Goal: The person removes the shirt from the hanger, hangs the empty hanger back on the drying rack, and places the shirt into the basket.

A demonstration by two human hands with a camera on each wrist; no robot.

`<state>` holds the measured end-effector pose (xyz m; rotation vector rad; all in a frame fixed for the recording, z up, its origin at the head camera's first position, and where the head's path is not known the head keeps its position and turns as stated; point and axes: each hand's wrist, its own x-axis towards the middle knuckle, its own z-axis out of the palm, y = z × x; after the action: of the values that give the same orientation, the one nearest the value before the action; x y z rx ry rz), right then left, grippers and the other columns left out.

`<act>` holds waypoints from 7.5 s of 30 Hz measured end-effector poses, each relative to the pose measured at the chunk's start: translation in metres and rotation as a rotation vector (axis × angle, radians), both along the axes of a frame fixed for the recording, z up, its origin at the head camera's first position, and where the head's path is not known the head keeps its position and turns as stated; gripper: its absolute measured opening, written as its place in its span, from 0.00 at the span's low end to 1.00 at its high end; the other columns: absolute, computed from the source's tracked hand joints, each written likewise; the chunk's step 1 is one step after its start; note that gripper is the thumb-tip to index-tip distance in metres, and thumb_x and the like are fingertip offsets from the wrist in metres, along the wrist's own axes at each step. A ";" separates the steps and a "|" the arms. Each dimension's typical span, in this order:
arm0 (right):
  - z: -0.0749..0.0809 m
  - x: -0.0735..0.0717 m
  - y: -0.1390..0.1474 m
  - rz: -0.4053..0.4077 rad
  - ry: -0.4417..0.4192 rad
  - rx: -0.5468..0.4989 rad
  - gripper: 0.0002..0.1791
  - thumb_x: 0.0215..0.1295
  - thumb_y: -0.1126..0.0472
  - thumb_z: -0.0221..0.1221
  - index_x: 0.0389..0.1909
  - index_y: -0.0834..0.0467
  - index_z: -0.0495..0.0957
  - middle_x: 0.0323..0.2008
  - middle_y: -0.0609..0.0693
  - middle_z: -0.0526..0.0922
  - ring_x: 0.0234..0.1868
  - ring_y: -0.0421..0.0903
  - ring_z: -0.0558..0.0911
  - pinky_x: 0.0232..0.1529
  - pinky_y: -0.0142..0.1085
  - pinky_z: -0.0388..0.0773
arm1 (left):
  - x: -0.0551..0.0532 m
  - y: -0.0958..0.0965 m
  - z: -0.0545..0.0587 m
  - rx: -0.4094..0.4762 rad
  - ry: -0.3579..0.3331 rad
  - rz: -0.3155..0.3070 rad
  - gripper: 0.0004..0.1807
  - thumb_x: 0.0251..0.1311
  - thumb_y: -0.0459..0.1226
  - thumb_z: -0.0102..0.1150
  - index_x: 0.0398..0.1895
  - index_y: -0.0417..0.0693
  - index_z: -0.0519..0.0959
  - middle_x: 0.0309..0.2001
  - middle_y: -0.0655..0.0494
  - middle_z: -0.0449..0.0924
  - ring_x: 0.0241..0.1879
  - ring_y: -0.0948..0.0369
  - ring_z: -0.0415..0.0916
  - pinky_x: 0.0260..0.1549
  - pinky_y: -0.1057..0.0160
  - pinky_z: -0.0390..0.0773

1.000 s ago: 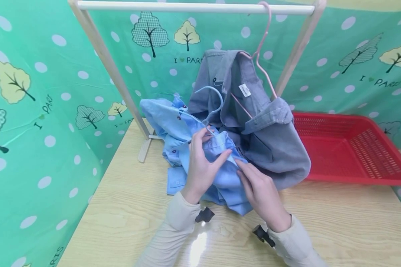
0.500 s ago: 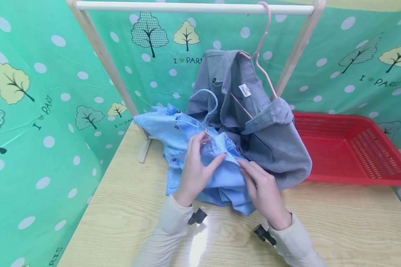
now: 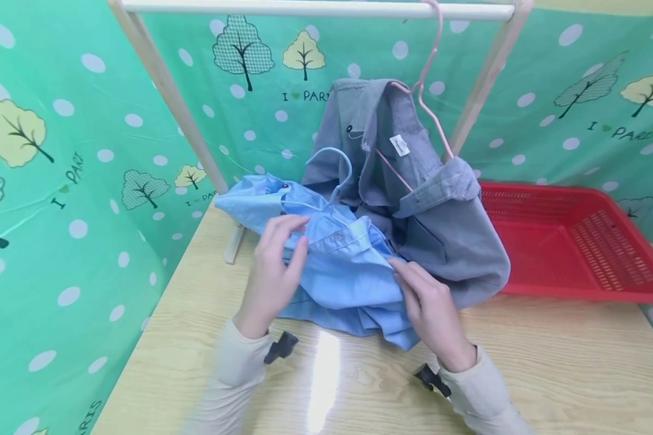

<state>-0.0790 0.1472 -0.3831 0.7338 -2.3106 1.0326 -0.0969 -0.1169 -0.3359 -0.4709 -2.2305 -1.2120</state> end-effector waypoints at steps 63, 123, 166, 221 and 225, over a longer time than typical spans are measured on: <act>-0.006 -0.005 0.010 -0.011 -0.003 0.087 0.21 0.66 0.72 0.59 0.57 0.55 0.81 0.36 0.46 0.82 0.34 0.38 0.76 0.36 0.32 0.75 | -0.050 -0.063 -0.023 -0.276 0.046 -0.068 0.06 0.66 0.34 0.61 0.42 0.41 0.84 0.41 0.48 0.86 0.45 0.51 0.82 0.54 0.53 0.78; -0.010 -0.004 0.021 -0.017 0.057 -0.059 0.21 0.57 0.80 0.62 0.48 0.58 0.86 0.39 0.51 0.88 0.44 0.42 0.84 0.53 0.20 0.74 | -0.056 -0.057 -0.004 -0.070 0.191 0.003 0.07 0.57 0.30 0.69 0.39 0.37 0.87 0.37 0.43 0.87 0.41 0.49 0.81 0.49 0.55 0.72; -0.041 0.008 0.027 -0.066 -0.050 0.162 0.19 0.53 0.79 0.66 0.45 0.61 0.87 0.41 0.51 0.88 0.44 0.49 0.87 0.45 0.41 0.82 | -0.056 -0.060 0.009 0.248 0.115 0.092 0.06 0.58 0.27 0.66 0.37 0.31 0.86 0.34 0.39 0.84 0.39 0.69 0.77 0.47 0.68 0.74; 0.011 0.007 0.015 -0.047 -0.195 0.085 0.32 0.60 0.56 0.70 0.65 0.52 0.72 0.50 0.46 0.83 0.51 0.41 0.81 0.53 0.33 0.80 | -0.048 -0.036 -0.012 -0.036 0.109 -0.208 0.07 0.53 0.30 0.71 0.36 0.43 0.87 0.35 0.53 0.87 0.40 0.56 0.81 0.51 0.60 0.69; 0.013 0.007 0.013 -0.029 -0.255 0.108 0.27 0.64 0.55 0.67 0.64 0.53 0.74 0.51 0.47 0.83 0.48 0.41 0.83 0.45 0.42 0.85 | -0.047 -0.033 -0.013 -0.031 0.099 -0.222 0.07 0.53 0.29 0.71 0.36 0.43 0.87 0.35 0.53 0.87 0.41 0.56 0.81 0.50 0.60 0.70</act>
<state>-0.0724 0.1598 -0.3702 0.6388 -2.6036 1.0474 -0.1441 -0.1494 -0.3484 -0.7910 -2.1594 -1.2359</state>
